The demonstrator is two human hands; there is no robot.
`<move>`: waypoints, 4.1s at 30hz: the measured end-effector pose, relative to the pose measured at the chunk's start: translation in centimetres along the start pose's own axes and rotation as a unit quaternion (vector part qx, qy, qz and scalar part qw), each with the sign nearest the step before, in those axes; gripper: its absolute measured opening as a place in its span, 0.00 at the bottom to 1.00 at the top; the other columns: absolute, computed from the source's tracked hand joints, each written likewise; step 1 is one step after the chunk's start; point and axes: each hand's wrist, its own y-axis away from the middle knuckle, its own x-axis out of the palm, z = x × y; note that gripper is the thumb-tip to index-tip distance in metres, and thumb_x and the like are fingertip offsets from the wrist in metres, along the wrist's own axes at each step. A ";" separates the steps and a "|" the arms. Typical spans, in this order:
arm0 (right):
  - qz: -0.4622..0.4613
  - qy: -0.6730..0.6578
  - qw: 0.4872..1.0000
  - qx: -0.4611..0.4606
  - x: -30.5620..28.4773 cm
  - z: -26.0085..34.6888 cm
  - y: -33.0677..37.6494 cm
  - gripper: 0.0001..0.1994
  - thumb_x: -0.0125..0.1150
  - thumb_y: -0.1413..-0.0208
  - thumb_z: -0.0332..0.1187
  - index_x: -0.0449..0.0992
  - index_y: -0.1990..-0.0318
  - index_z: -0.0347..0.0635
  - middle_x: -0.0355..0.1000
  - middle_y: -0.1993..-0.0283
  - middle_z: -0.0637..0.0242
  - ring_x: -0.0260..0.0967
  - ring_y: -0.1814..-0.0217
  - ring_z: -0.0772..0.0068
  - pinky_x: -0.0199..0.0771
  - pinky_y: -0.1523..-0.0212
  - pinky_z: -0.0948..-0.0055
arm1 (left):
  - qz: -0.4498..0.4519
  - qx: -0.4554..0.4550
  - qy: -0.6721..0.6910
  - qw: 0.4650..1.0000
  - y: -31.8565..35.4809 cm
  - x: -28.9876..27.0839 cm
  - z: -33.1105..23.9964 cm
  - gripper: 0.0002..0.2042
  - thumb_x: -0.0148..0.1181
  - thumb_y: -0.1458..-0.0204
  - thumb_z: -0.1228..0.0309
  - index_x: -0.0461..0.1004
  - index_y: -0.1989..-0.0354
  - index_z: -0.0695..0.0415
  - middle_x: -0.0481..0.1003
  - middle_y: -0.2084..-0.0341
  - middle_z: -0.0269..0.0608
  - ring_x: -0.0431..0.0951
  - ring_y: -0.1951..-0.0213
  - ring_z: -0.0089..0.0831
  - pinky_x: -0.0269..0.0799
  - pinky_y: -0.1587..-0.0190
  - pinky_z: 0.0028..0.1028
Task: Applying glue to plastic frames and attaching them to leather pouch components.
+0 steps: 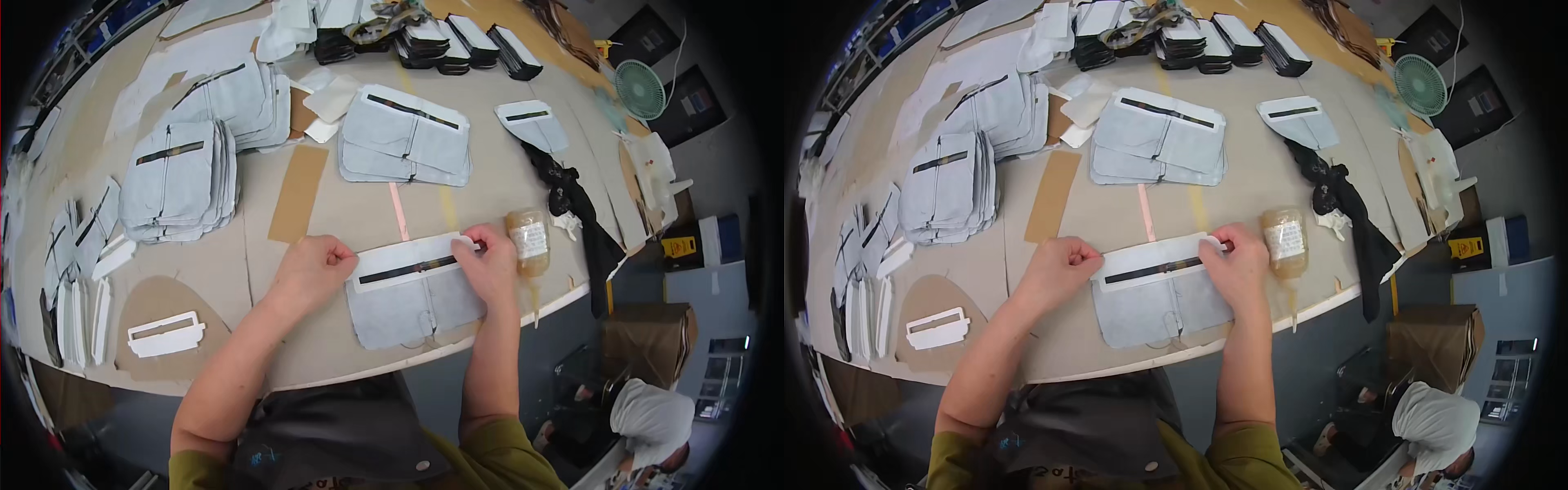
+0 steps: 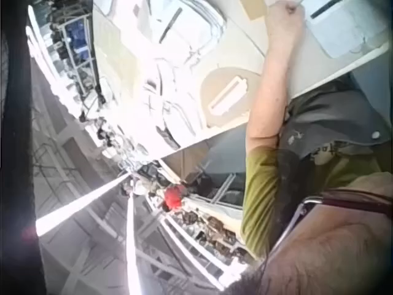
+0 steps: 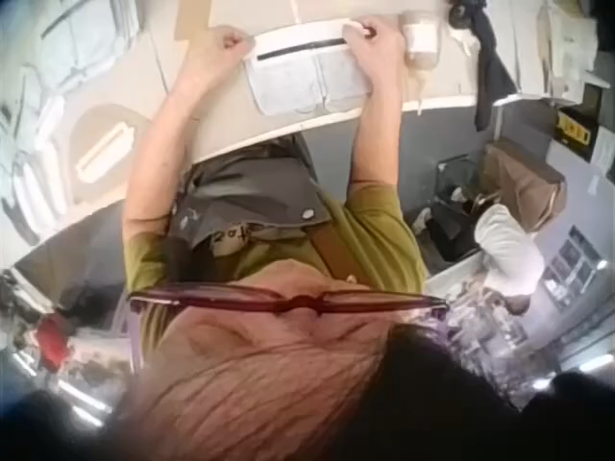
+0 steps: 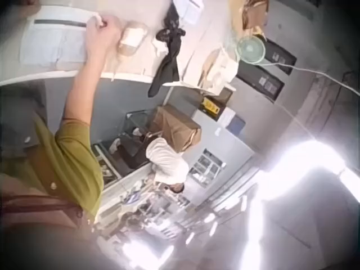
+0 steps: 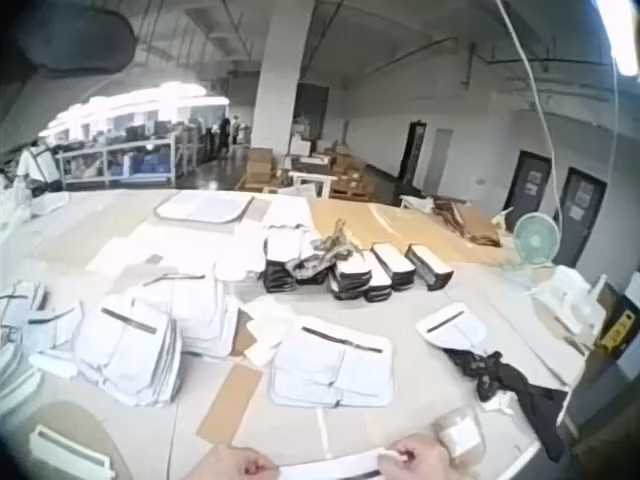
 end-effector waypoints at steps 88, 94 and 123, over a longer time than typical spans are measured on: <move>-0.001 -0.118 0.993 0.004 -1.1 -1.3 0.3 0.06 0.65 0.47 0.21 0.79 0.62 0.37 0.73 0.68 0.76 0.64 0.66 0.86 0.67 0.63 0.83 | -0.102 0.416 -0.242 0.871 -0.6 8.9 -2.4 0.17 0.65 0.51 0.74 0.78 0.50 0.56 0.76 0.53 0.32 0.72 0.53 0.36 0.67 0.50 0.36; -0.017 -0.126 0.991 -0.031 -0.8 -1.6 0.3 0.06 0.64 0.48 0.19 0.78 0.63 0.38 0.73 0.69 0.71 0.69 0.67 0.81 0.71 0.67 0.78 | -0.104 0.424 -0.259 0.861 -0.7 8.9 -2.5 0.18 0.62 0.51 0.75 0.79 0.49 0.56 0.75 0.54 0.33 0.71 0.54 0.36 0.66 0.51 0.35; -0.041 -0.068 0.990 -0.114 -1.0 -1.4 2.3 0.22 0.59 0.51 0.14 0.73 0.47 0.37 0.77 0.57 0.61 0.73 0.60 0.71 0.75 0.56 0.72 | -0.108 0.446 -0.253 0.852 -0.8 8.9 -2.5 0.16 0.60 0.50 0.75 0.79 0.51 0.60 0.76 0.51 0.33 0.71 0.50 0.37 0.67 0.46 0.36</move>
